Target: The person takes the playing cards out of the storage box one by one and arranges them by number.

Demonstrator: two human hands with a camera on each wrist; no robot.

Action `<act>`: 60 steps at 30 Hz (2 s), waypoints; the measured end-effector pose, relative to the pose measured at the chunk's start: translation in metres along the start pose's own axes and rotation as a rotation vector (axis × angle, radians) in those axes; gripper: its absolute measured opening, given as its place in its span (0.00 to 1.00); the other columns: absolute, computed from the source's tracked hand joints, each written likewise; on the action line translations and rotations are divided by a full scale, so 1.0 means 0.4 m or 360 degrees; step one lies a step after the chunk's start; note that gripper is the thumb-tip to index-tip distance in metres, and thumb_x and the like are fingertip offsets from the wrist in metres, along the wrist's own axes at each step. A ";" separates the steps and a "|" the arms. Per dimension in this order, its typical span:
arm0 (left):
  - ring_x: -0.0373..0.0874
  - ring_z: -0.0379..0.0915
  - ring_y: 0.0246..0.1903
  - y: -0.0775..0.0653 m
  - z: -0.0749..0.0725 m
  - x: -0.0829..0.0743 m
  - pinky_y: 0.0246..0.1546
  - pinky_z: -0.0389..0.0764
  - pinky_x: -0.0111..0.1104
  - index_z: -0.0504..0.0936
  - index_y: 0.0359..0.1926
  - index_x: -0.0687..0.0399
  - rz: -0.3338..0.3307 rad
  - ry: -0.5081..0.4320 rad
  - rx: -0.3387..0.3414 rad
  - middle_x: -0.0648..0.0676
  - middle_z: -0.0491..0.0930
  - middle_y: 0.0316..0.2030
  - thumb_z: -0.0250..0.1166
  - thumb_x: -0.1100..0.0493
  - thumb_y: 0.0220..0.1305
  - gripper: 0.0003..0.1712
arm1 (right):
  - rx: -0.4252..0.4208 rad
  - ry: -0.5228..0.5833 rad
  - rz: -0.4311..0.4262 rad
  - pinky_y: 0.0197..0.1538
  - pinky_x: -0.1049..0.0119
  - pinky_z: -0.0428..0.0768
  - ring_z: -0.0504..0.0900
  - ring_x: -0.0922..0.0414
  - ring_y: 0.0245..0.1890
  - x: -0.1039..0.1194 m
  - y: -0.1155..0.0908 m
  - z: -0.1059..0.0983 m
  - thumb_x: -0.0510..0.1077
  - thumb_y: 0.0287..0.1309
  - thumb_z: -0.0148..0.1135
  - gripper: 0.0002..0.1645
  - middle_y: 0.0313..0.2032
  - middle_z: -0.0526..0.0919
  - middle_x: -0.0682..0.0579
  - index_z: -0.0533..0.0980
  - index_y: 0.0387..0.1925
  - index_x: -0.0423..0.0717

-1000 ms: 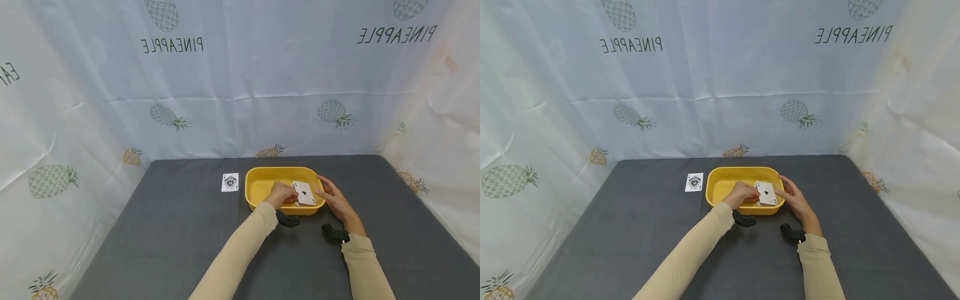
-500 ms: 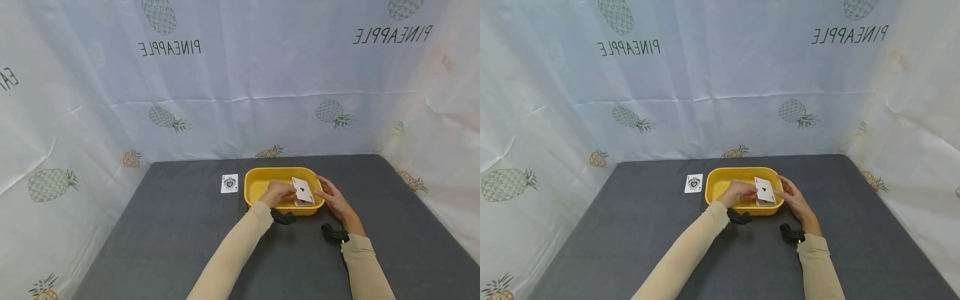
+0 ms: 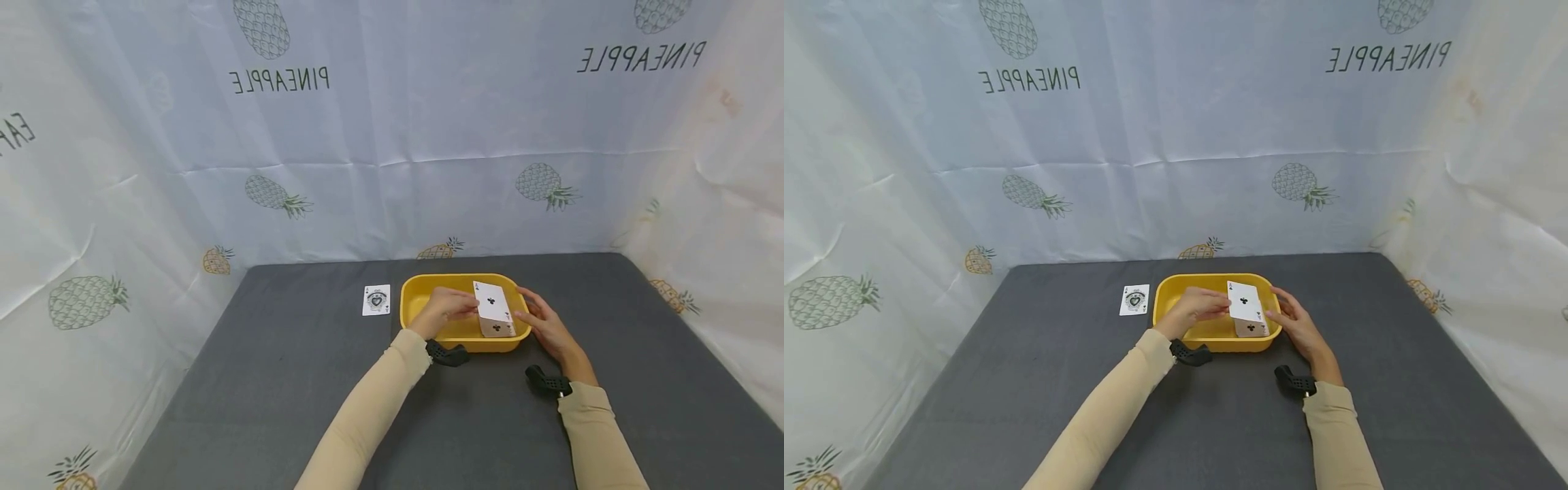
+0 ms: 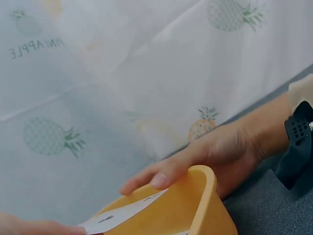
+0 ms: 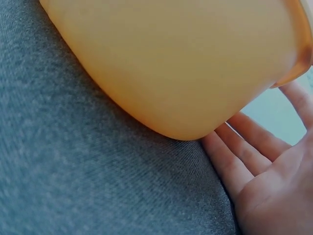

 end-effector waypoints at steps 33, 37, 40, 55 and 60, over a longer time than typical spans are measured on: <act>0.35 0.79 0.27 -0.073 -0.232 -0.035 0.40 0.86 0.28 0.81 0.52 0.67 0.0130 -0.0116 -0.0077 0.48 0.81 0.29 0.66 0.65 0.60 0.19 | -0.0032 -0.0129 -0.0027 0.46 0.86 0.76 0.73 0.76 0.45 -0.002 0.004 -0.002 0.45 0.70 0.52 0.38 0.67 0.59 0.25 0.49 0.74 0.47; 0.36 0.79 0.32 -0.079 -0.277 -0.034 0.54 0.83 0.37 0.80 0.53 0.65 0.0126 -0.0099 -0.0127 0.53 0.83 0.39 0.66 0.64 0.60 0.20 | -0.0023 -0.0123 -0.0012 0.47 0.86 0.75 0.73 0.76 0.46 -0.005 0.004 -0.002 0.46 0.70 0.52 0.38 0.68 0.58 0.27 0.49 0.75 0.49; 0.37 0.80 0.35 -0.082 -0.312 -0.032 0.62 0.78 0.43 0.80 0.55 0.62 0.0118 -0.0089 -0.0163 0.57 0.83 0.49 0.66 0.62 0.61 0.20 | -0.0015 -0.0116 -0.0017 0.47 0.86 0.75 0.73 0.77 0.46 -0.004 0.002 -0.001 0.46 0.70 0.51 0.38 0.68 0.58 0.27 0.49 0.75 0.49; 0.33 0.79 0.37 -0.080 -0.505 0.000 0.59 0.80 0.36 0.77 0.60 0.57 0.0053 -0.0040 -0.0344 0.55 0.80 0.54 0.66 0.60 0.62 0.24 | -0.0008 -0.0101 -0.0065 0.46 0.84 0.76 0.74 0.75 0.47 -0.003 0.008 0.002 0.44 0.69 0.52 0.37 0.67 0.59 0.26 0.50 0.74 0.49; 0.32 0.78 0.38 -0.081 -0.550 0.008 0.64 0.75 0.39 0.75 0.62 0.58 0.0058 -0.0045 -0.0370 0.56 0.78 0.58 0.64 0.60 0.64 0.25 | -0.0013 -0.0088 -0.0065 0.46 0.84 0.76 0.74 0.75 0.46 0.000 0.007 0.002 0.45 0.70 0.52 0.36 0.67 0.58 0.25 0.51 0.74 0.49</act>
Point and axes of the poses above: each hand's wrist, its own y-axis towards the middle knuckle, its own z-axis out of the palm, x = y × z, the point moved 10 cm from there along y, towards the middle knuckle
